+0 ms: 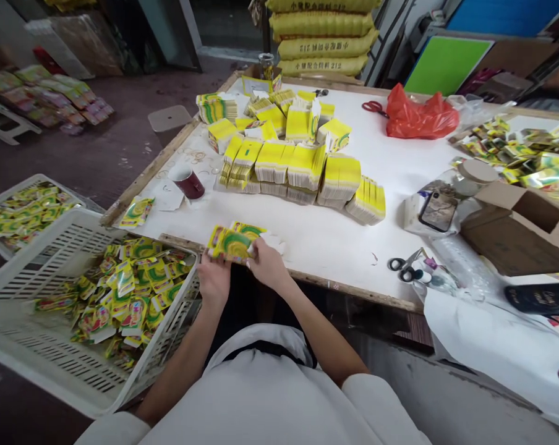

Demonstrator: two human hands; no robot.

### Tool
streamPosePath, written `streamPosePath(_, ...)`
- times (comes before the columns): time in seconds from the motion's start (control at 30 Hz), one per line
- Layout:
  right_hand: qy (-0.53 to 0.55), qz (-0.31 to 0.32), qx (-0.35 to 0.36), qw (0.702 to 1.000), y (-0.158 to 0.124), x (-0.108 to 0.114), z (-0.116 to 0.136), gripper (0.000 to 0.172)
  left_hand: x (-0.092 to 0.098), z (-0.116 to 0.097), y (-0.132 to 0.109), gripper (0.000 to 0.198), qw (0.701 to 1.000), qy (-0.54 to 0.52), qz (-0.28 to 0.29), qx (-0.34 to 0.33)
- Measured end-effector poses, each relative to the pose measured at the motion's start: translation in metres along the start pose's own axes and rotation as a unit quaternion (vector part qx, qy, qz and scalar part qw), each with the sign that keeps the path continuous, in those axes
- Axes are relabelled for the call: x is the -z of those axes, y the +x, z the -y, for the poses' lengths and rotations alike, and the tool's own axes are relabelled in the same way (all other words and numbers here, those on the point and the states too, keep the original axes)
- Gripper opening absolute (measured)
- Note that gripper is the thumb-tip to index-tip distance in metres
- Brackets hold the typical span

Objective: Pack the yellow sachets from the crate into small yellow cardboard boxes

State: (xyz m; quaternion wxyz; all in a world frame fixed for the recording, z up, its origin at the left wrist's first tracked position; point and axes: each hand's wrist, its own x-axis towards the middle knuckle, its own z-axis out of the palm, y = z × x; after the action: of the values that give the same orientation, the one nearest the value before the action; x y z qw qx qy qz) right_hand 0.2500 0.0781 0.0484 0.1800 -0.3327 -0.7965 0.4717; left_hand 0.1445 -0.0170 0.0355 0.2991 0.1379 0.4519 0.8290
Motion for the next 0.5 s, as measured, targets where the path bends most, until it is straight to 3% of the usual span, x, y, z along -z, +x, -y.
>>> streamPosePath(0.07,0.155,0.087,0.032,0.984,-0.016,-0.003,0.009,0.026,-0.016,-0.005,-0.003,0.065,0.999,-0.042,0.021,-0.005)
streamPosePath(0.13,0.285,0.132,0.029,0.949,-0.029,-0.010,0.015,0.037,-0.027,-0.010,-0.005,0.064,0.997,-0.072,0.028,-0.015)
streamPosePath(0.2,0.345,0.124,0.009,0.930,-0.035,-0.016,0.018,0.048,-0.032,-0.012,-0.006,0.059,0.996,-0.073,0.009,-0.040)
streamPosePath(0.27,0.347,0.100,-0.009,0.933,-0.035,-0.019,0.017,0.051,-0.031,-0.011,-0.007,0.055,0.998,-0.032,-0.008,-0.054)
streamPosePath(0.43,0.310,0.025,-0.009,0.950,-0.024,-0.001,0.008,0.037,-0.016,-0.006,-0.010,0.061,0.997,0.061,0.027,-0.037)
streamPosePath(0.5,0.317,0.010,-0.008,0.949,-0.021,0.008,0.006,0.036,-0.011,-0.006,-0.012,0.052,0.996,0.089,0.023,-0.019)
